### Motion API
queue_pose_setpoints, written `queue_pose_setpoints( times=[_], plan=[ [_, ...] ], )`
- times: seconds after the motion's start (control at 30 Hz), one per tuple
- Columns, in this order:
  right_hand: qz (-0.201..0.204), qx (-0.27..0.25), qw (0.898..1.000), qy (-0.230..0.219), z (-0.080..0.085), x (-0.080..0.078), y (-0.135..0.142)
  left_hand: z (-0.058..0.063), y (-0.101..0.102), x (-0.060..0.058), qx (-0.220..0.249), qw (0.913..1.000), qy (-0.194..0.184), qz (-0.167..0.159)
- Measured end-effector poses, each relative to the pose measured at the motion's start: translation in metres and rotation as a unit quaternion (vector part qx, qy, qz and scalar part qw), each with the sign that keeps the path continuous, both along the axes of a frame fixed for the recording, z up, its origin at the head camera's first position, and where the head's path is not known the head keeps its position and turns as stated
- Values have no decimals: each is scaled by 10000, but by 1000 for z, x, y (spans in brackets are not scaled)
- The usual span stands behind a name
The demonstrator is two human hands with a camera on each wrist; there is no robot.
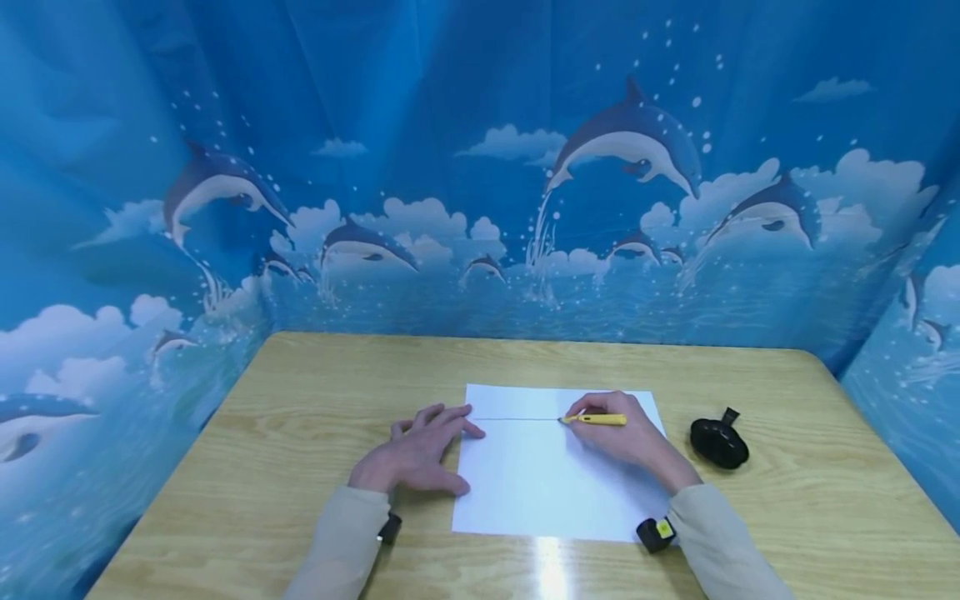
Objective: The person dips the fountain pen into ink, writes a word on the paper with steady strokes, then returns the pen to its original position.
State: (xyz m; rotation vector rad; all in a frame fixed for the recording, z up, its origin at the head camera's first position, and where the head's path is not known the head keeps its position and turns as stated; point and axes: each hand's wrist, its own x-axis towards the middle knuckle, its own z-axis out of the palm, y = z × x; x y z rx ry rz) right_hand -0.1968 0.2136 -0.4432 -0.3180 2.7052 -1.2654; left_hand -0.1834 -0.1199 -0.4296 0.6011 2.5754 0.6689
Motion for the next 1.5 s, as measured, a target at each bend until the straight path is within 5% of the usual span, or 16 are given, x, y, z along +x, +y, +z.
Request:
queue_pose_setpoints(
  times=[1.5],
  plan=[
    [-312, 533, 9978, 244, 6, 13, 22, -3, 0, -1, -85, 9999, 56, 31]
  ],
)
